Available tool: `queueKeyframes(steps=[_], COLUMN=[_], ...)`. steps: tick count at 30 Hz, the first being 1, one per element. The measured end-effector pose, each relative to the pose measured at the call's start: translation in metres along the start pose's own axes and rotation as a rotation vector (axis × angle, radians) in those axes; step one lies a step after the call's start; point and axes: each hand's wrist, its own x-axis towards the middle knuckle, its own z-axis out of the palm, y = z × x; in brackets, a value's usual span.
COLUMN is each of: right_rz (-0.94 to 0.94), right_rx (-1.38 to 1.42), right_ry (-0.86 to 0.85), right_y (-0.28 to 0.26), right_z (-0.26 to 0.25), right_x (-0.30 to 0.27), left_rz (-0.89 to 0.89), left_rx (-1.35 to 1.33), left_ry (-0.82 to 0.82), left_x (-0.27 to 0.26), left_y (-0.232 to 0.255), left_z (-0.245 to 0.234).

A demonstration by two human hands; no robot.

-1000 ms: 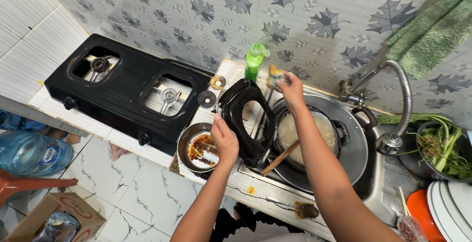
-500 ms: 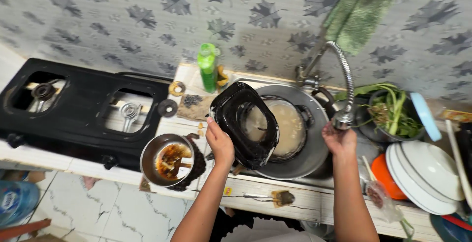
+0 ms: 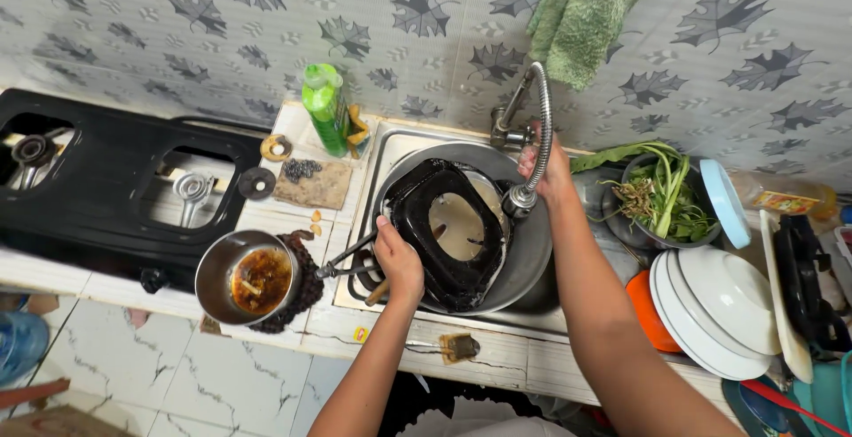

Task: The person rinses a black cooker lid and inner pot under the faucet in the sink, scrubs them with a sponge, and pours out the water. They then place the lid on the gas stove, adjust the burner parts, and scrub a large wok in the sink with a sponge.

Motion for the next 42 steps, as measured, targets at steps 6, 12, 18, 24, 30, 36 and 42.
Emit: queueKeyframes(steps=[6, 12, 18, 24, 30, 36, 42], right_rz=[0.125, 0.407, -0.104, 0.066, -0.117, -0.406, -0.214], right_rx=[-0.195, -0.111, -0.733, -0.89, -0.985, -0.81, -0.675], right_ry=[0.173, 0.146, 0.088, -0.15, -0.277, -0.487, -0.487], right_y=[0.05, 0.082, 0.082, 0.016, -0.062, -0.017, -0.005], right_z=[-0.021, -0.028, 0.001, 0.021, 0.082, 0.155, 0.161], right_x=[-0.039, -0.114, -0.103, -0.131, -0.177, -0.149, -0.136], left_rz=[-0.039, 0.017, 0.008, -0.142, -0.276, -0.42, -0.36], left_rx=[-0.049, -0.014, -0.038, -0.155, -0.133, -0.318, -0.248], left_ry=[0.046, 0.083, 0.1, 0.059, 0.036, -0.056, -0.033], left_x=[-0.012, -0.016, -0.019, -0.02, -0.012, -0.006, 0.012], left_y=[-0.005, -0.003, -0.006, -0.017, -0.055, -0.069, -0.058], left_z=[0.003, 0.009, 0.023, 0.026, 0.042, 0.069, 0.074])
